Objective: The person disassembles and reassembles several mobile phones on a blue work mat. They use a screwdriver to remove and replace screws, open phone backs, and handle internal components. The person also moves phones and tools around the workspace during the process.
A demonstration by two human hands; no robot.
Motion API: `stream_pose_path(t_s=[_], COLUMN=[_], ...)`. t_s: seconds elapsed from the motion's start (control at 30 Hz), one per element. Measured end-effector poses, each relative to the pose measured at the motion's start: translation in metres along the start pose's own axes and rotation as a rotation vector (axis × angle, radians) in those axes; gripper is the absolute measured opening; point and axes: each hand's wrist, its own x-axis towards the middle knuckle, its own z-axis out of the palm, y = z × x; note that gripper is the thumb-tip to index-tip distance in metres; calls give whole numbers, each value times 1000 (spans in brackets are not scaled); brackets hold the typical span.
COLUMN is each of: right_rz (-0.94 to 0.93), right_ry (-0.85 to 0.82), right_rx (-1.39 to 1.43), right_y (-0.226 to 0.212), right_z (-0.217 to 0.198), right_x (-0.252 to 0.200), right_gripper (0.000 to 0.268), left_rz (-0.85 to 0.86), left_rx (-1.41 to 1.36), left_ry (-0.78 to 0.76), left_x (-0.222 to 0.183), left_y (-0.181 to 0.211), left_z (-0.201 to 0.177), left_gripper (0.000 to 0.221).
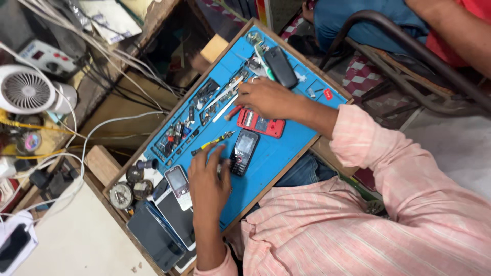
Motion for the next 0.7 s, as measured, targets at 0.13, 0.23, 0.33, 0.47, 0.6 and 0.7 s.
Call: stream_pose_path(t_s=[0.13,0.23,0.33,0.47,0.6,0.7], right_rz=[-9,55,298,554,516,607], right_ry=[180,502,484,228,224,98], right_rx=[46,326,460,159,-108,-208], right_y=[6,24,35,11,-4,4], right_z=[2,-18,-46,-47,-17,-8], right_x=[-6,-19,-42,-55,-57,-65], right_gripper=[31,24,24,36,47,43], left_rz=[-12,-56,-76,-152,-247,-523], left_rx=[182,219,223,49,-472,-1212], left_ry=[-38,-65,-93,-17,272,454], left_x=[26,31,29,29,9,-17], left_y=[-16,-30,-38,-46,-68,-74], left_z=[15,25,30,24,15,11], left_gripper=[31,25,22,18,16,21])
